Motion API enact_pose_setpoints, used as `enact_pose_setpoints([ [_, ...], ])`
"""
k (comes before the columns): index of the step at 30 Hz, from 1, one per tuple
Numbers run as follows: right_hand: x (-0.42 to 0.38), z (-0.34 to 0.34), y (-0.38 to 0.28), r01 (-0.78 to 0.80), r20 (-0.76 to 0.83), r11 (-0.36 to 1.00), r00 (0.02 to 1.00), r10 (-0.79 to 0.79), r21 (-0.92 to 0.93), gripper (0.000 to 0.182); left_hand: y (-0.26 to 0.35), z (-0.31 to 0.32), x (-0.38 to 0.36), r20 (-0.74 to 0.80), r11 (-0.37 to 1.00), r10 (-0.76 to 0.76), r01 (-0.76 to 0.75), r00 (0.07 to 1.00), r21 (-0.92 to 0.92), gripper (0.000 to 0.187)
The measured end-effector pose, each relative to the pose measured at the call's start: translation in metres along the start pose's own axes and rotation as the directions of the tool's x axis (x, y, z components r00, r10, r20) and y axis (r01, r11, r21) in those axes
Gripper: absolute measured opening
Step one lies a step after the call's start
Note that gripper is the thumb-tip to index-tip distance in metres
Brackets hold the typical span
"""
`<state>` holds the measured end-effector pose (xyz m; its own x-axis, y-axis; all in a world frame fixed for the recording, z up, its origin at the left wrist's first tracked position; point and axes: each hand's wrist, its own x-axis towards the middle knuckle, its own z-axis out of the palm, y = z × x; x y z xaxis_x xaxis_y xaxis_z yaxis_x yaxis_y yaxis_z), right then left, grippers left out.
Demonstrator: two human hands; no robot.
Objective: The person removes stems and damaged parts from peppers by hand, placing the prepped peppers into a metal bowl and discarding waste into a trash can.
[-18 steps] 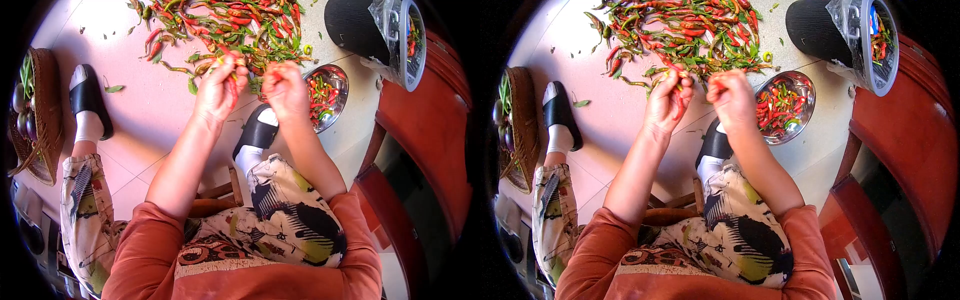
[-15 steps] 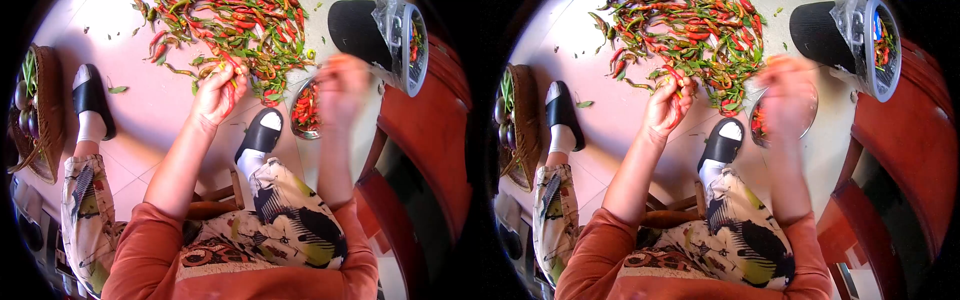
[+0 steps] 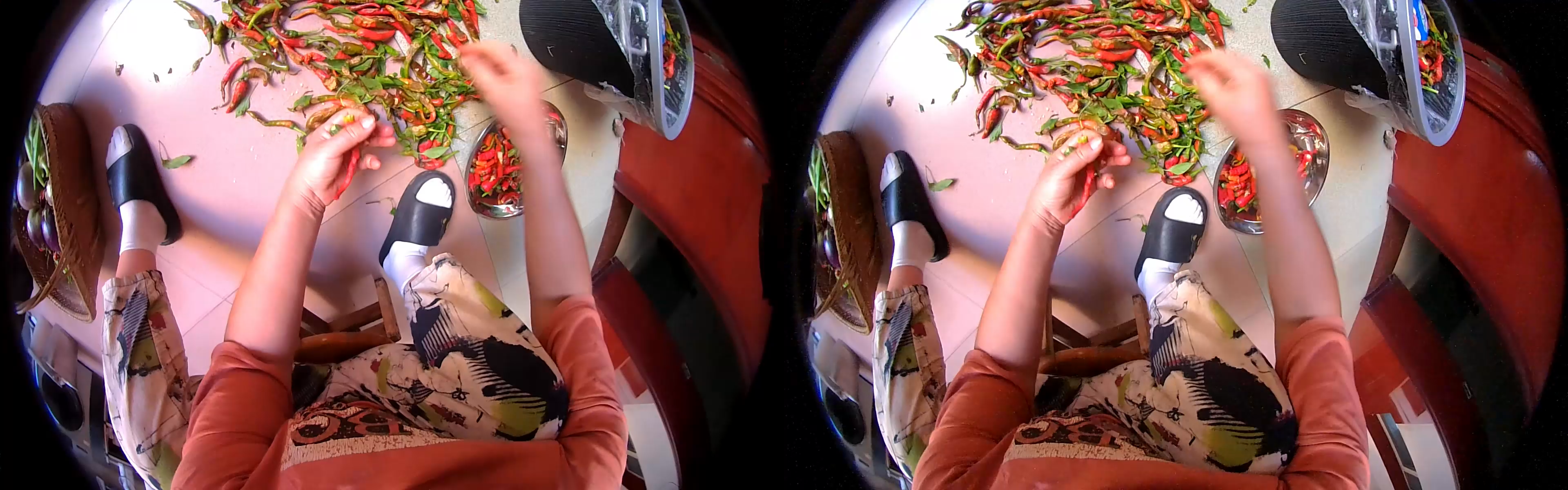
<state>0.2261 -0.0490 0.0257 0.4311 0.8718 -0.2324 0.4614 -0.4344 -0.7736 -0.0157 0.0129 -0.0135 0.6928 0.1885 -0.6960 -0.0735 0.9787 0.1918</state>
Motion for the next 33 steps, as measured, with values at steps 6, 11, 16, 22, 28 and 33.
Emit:
enact_pose_setpoints([
  [6,0.005,0.07,0.03,0.023,0.057,0.727,0.998,0.022,-0.687,0.019,-0.005,0.011,0.002,-0.04,1.0,-0.02,0.02,0.999,0.021,0.014],
  [11,0.018,0.068,0.027,0.017,0.125,0.722,0.988,0.096,-0.692,0.023,-0.003,0.015,0.003,-0.062,0.997,-0.032,0.036,0.998,0.062,0.014],
  [16,0.011,0.055,0.017,-0.265,0.11,0.935,0.949,0.297,-0.237,0.021,0.004,0.017,0.003,-0.066,0.997,-0.001,0.006,0.998,0.08,0.015],
  [22,-0.006,0.02,-0.008,-0.694,0.621,0.325,0.72,0.31,0.642,0.022,0.01,0.028,0.004,-0.135,0.994,0.055,-0.041,0.989,0.102,0.02],
  [28,-0.024,0.04,-0.027,-0.525,0.403,0.465,0.849,0.341,0.713,0.022,0.015,0.049,0.0,-0.089,0.986,0.105,-0.092,0.991,0.141,0.022],
  [33,-0.025,0.043,-0.044,-0.447,0.292,0.637,0.894,0.339,0.629,0.015,0.015,0.051,-0.002,-0.063,0.982,0.106,-0.094,0.992,0.163,0.022],
])
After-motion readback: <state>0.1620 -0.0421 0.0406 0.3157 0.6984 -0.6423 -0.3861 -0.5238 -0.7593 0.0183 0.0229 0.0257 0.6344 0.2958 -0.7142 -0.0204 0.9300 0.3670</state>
